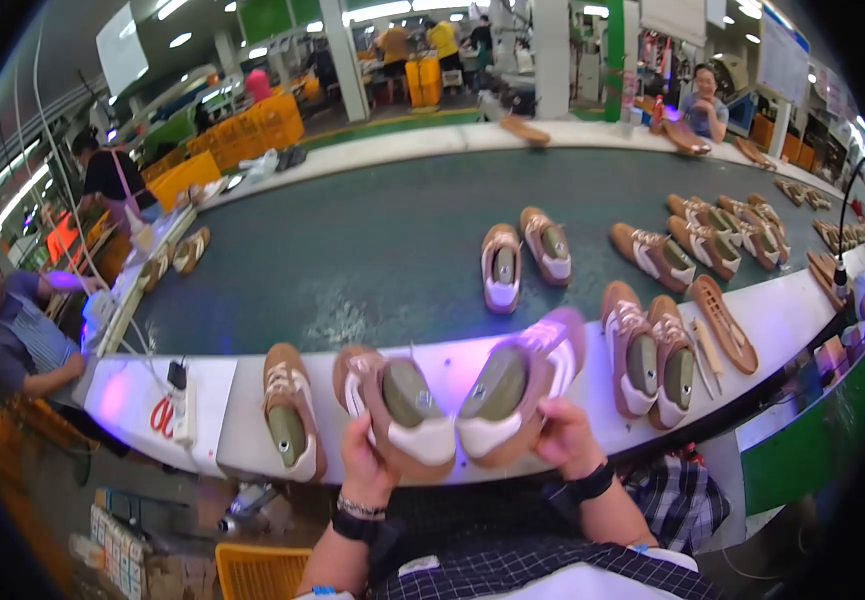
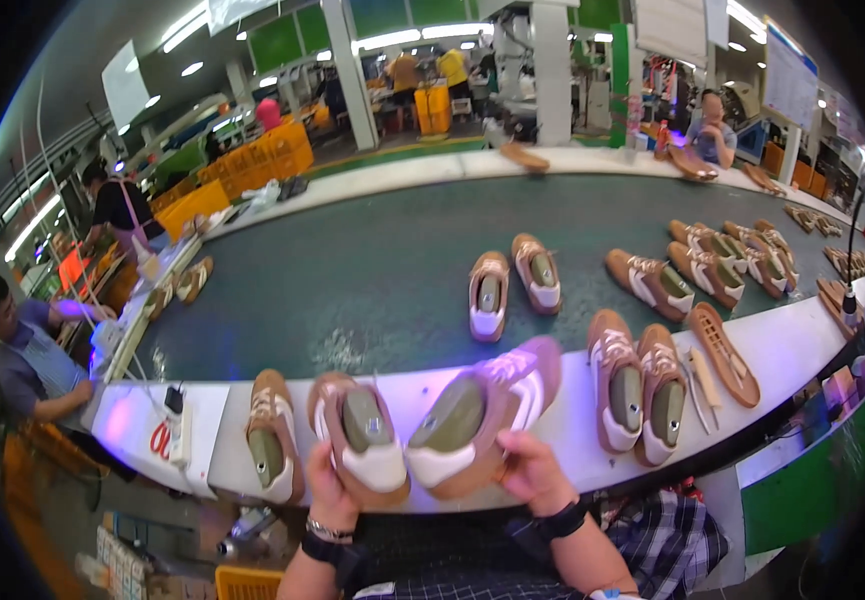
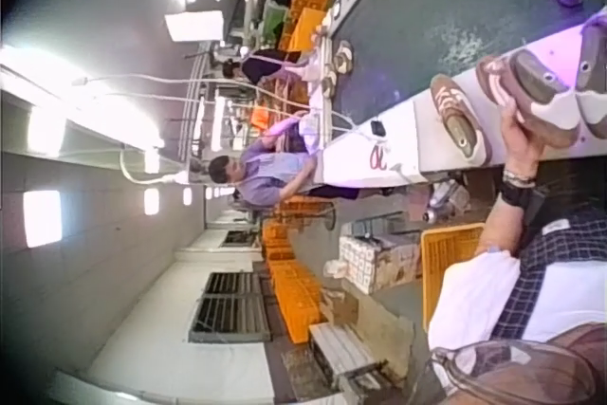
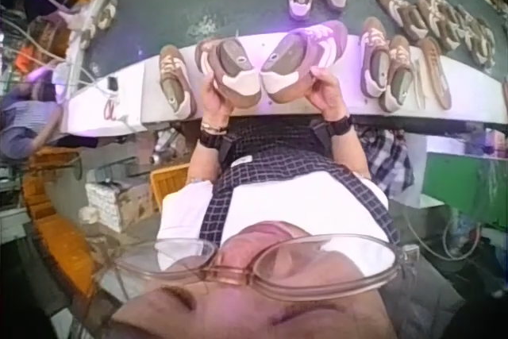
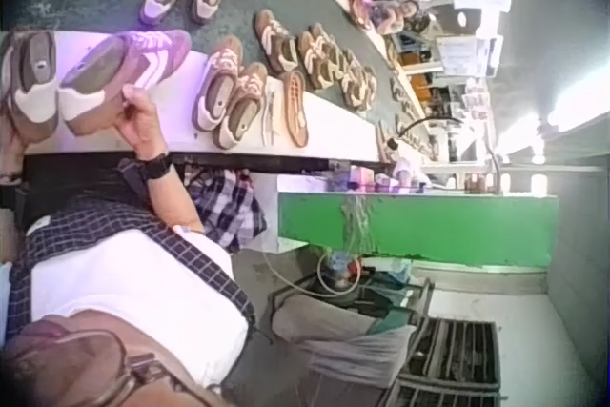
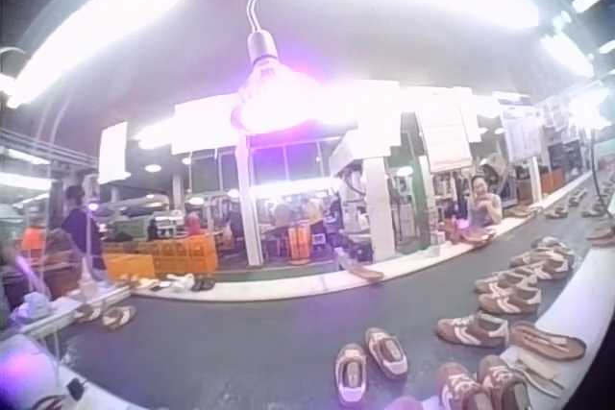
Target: The recorder is inspecting and applying a marking or adhesive to the heel area of shoes on a production line.
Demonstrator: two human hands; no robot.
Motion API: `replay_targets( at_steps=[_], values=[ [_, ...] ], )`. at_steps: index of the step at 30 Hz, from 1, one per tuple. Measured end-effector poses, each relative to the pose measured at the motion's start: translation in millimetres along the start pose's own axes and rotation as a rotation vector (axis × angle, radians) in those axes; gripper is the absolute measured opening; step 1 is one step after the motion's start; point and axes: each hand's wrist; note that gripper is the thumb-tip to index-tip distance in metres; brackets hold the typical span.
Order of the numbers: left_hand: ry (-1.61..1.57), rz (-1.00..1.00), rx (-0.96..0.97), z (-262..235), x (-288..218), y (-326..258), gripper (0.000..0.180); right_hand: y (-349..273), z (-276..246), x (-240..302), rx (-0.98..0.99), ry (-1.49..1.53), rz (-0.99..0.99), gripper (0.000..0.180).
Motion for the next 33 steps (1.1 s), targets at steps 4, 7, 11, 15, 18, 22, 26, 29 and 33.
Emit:
replay_targets(
  at_steps=[4, 7, 11, 15, 18, 22, 26, 29, 33],
  values=[
    [0.027, 0.099, 0.093, 25.9, -16.5, 11.1, 0.056, 2.4, 35.7, 12.9, -0.036, -0.251, -0.153, 0.046],
    [0.125, 0.135, -0.007, 44.1, -19.3, 16.0, 0.059, 8.4, 58.8, 16.3, -0.012, -0.348, -0.217, 0.046],
    [0.119, 0.14, -0.072, 53.3, -12.6, 16.7, 0.059, 11.4, 72.4, 10.3, -0.09, -0.382, -0.272, 0.045],
    [0.123, 0.114, -0.085, 52.7, -4.2, 14.5, 0.06, 9.2, 69.7, 4.1, -0.127, -0.355, -0.286, 0.045],
    [0.113, 0.114, -0.083, 52.9, -0.1, 15.9, 0.061, 7.1, 67.4, 2.9, -0.129, -0.34, -0.282, 0.046],
    [0.106, 0.126, -0.095, 54.1, 3.3, 19.8, 0.062, 6.8, 68.2, 2.7, -0.146, -0.317, -0.292, 0.046],
    [0.104, 0.117, -0.095, 53.1, 7.0, 19.5, 0.062, 6.9, 68.7, 3.6, -0.146, -0.324, -0.303, 0.046],
    [0.105, 0.11, -0.1, 51.3, 8.8, 18.9, 0.063, 6.3, 67.9, 3.0, -0.146, -0.319, -0.305, 0.046],
    [0.104, 0.106, -0.101, 50.2, 10.1, 18.7, 0.063, 5.5, 65.5, 1.9, -0.156, -0.306, -0.286, 0.046]
  ],
)
Point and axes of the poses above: each hand's wrist, its own y-axis towards the middle knuckle, its own z-axis out of the palm, x = y × z, and after that the axes turned 15 degrees about x, right-handed
